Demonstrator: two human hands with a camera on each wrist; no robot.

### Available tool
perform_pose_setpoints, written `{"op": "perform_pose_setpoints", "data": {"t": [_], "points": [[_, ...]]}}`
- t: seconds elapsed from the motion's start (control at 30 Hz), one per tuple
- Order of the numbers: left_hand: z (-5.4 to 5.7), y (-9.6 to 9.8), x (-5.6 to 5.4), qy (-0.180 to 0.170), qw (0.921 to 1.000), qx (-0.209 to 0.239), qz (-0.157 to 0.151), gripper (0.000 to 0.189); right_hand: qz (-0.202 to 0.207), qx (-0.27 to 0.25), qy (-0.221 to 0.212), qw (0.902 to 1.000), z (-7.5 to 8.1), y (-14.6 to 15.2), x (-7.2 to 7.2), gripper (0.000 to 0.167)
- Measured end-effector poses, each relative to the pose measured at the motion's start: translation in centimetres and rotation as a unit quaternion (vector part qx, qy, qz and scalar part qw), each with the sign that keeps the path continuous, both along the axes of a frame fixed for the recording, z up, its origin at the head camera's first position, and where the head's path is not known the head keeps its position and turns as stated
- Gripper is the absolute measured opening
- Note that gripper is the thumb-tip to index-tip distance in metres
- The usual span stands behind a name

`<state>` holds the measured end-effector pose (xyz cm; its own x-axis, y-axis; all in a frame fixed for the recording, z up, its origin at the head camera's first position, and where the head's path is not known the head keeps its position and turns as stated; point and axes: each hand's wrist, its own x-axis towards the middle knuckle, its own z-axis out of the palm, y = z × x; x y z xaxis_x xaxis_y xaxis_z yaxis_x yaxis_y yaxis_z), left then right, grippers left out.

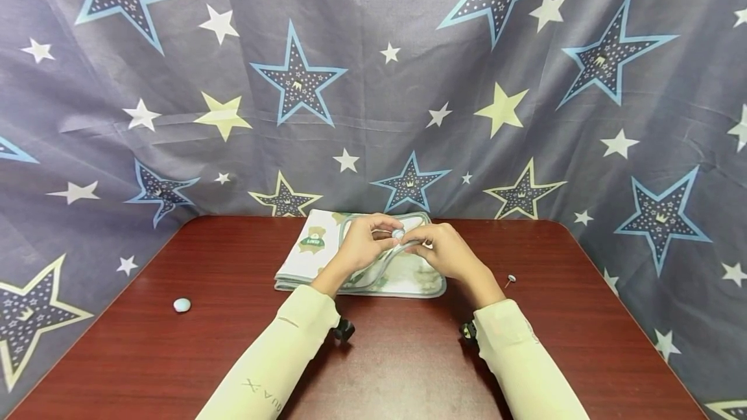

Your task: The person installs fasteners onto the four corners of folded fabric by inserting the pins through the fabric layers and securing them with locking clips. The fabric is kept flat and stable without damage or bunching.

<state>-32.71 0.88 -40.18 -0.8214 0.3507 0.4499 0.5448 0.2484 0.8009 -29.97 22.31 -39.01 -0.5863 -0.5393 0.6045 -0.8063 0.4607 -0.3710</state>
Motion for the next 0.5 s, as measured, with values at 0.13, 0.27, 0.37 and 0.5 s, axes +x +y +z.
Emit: {"op": "perform_pose_setpoints", "data": {"t": [0.13, 0.27, 0.37, 0.5], "points": [[0.02, -0.18, 0.1, 0.01, 0.9999, -0.01, -0.001, 0.028, -0.008, -0.005, 0.001, 1.0, -0.01, -0.15, 0.0, 0.021], [0.09, -0.36, 0.35, 0.01, 0.9999, -0.007, 0.011, 0.028, -0.028, -0.02, 0.002, 0.9994, 0.01, -0.35, 0.07, 0.019], [0.21, -0.34, 0.64, 0.009, 0.9998, -0.005, 0.017, 0.027, -0.047, -0.03, 0.006, 0.9984, 0.05, -0.39, 0.15, 0.018], [0.45, -0.07, 1.01, 0.021, 0.9997, -0.013, 0.007, 0.025, -0.062, -0.031, 0.007, 0.9975, 0.2, -0.28, 0.41, 0.019]]}}
